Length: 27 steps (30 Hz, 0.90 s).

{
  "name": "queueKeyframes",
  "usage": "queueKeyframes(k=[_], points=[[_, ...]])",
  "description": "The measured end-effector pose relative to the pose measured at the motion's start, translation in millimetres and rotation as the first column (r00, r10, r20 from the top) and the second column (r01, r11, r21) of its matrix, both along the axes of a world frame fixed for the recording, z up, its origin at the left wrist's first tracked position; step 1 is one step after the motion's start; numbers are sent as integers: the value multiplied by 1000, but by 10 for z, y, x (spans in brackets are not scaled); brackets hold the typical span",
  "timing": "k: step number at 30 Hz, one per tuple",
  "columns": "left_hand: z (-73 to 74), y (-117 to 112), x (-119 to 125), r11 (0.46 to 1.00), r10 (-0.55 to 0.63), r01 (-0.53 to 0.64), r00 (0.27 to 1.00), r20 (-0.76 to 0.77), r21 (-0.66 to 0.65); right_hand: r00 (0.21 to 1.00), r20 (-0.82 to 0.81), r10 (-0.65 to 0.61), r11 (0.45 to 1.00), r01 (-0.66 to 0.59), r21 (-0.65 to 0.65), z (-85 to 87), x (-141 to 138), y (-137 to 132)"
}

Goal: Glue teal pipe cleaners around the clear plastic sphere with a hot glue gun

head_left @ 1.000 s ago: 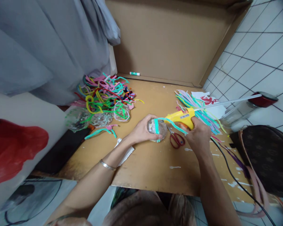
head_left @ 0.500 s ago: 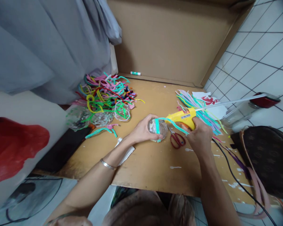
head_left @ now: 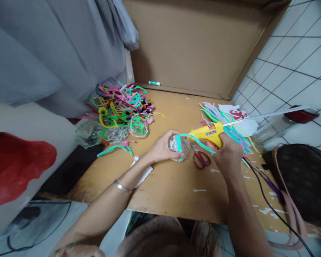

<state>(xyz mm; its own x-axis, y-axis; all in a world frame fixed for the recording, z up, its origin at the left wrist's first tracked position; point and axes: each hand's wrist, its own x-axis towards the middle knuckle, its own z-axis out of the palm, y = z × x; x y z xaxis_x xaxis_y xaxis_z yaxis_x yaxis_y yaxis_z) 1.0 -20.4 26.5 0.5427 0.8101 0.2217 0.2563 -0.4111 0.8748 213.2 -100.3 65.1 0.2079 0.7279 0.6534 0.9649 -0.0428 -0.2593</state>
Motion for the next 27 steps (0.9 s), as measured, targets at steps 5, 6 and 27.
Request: queueKeyframes(k=[5,6,27], points=[[16,-10,5,1000,6,-6,1000,-6,23,995,82,49,998,-53,46,-2,24,-17],[18,-11,5,1000,5,-5,1000,-4,25,995,93,45,997,-50,52,-2,26,-19],[8,-1,1,999,-5,5,1000,-5,34,993,65,96,994,-99,39,15,35,-14]])
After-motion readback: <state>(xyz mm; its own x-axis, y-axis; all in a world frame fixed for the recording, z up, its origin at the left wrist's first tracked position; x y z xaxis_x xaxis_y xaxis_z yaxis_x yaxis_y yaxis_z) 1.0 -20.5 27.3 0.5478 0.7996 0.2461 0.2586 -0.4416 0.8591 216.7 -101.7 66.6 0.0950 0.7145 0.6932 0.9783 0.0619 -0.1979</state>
